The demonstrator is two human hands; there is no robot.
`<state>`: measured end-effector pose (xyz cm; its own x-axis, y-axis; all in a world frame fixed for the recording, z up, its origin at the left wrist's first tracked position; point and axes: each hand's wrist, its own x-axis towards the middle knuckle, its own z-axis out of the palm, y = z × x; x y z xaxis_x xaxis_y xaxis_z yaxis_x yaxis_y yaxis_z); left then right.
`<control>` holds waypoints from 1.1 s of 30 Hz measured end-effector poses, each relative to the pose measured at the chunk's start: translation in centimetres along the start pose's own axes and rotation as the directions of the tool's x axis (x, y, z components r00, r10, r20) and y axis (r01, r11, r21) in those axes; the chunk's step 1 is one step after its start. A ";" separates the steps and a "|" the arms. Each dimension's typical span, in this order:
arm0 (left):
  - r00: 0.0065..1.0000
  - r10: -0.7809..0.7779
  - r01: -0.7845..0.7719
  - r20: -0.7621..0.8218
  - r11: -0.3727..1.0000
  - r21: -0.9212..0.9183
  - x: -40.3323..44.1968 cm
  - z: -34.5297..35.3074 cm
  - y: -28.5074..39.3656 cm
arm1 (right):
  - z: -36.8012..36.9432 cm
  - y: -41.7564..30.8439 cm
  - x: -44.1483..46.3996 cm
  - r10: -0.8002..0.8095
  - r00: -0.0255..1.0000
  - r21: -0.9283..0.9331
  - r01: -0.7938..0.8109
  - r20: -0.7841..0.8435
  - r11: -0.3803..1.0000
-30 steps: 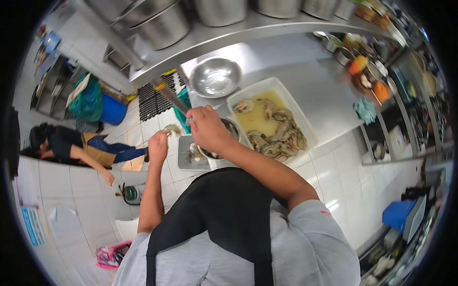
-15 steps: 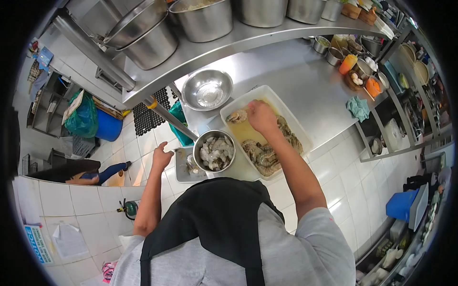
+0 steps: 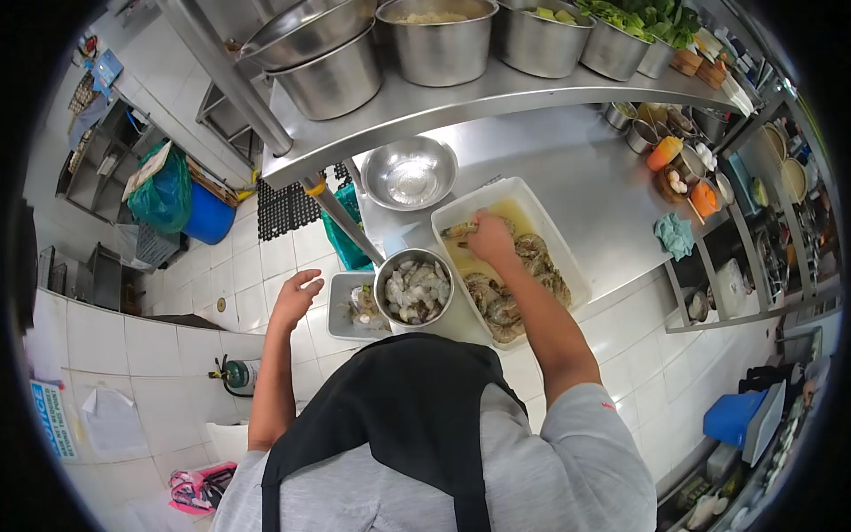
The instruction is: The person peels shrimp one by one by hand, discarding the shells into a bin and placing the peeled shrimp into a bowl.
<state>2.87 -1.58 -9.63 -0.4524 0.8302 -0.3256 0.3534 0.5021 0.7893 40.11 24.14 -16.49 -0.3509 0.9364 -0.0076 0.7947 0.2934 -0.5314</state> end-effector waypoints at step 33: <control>0.791 0.337 -0.212 0.511 0.934 -0.289 -2.3 20.6 23.0 | -15.2 -5.9 -11.5 -0.551 0.807 -0.125 0.536 -0.214 0.835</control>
<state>28.85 13.06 -1.44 0.1796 0.9496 -0.2571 0.1895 0.2230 0.9562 47.03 14.56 -0.40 -0.6149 0.6350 0.4676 0.5371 0.7714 -0.3413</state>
